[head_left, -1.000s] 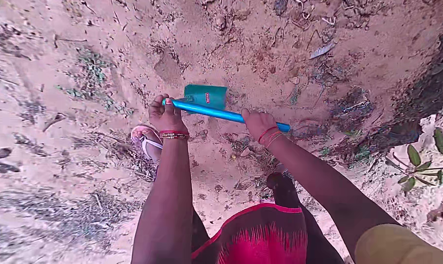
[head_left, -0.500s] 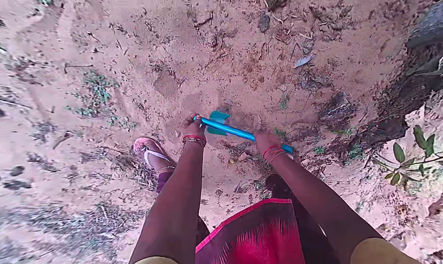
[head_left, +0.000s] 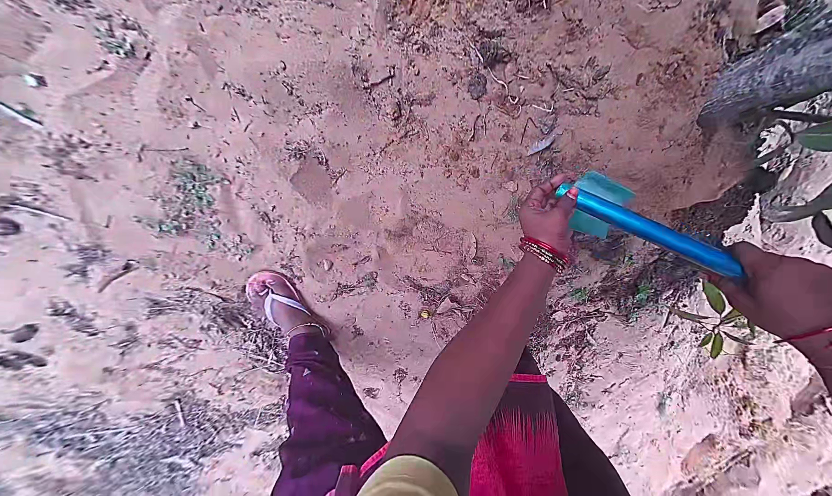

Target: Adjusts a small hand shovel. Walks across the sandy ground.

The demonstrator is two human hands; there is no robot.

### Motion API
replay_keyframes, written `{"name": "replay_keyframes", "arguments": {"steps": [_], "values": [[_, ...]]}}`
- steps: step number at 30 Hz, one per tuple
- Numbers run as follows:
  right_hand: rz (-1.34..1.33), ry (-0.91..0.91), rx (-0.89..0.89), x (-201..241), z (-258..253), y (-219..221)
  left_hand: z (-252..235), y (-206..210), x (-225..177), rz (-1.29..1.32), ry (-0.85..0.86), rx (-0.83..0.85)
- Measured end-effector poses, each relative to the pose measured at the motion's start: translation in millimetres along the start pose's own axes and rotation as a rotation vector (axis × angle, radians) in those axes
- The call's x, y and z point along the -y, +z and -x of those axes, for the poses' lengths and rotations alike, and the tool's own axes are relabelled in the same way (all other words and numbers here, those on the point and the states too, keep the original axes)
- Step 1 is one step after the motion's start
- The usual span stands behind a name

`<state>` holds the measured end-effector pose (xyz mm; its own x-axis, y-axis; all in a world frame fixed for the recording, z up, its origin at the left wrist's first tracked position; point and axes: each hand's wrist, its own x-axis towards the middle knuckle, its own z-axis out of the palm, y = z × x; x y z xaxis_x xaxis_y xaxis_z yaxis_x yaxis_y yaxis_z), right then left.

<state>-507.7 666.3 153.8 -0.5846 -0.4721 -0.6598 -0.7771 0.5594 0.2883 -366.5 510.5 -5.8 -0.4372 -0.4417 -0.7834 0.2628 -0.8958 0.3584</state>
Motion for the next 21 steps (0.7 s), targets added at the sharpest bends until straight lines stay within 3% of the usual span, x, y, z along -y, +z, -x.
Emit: {"name": "replay_keyframes", "arguments": {"steps": [2, 6, 10, 12, 15, 21], "values": [[-0.128, -0.183, 0.02, 36, -18, 17, 0, -43, -20, -0.009, 0.127, -0.047], [-0.269, -0.427, -0.019, 187, -72, 49, -25, -153, -114, -0.211, 0.5, -0.205], [-0.35, -0.386, 0.089, 343, -129, 61, -105, -236, -212, -0.526, 0.713, -0.278], [-0.35, -0.3, 0.205, 391, -156, 93, -162, -280, -210, -0.652, 0.616, -0.314], [-0.346, -0.229, 0.338, 415, -169, 151, -209, -328, -167, -0.731, 0.416, -0.349], [-0.326, -0.171, 0.501, 404, -139, 185, -190, -344, -120, -0.83, 0.136, -0.42]]}}
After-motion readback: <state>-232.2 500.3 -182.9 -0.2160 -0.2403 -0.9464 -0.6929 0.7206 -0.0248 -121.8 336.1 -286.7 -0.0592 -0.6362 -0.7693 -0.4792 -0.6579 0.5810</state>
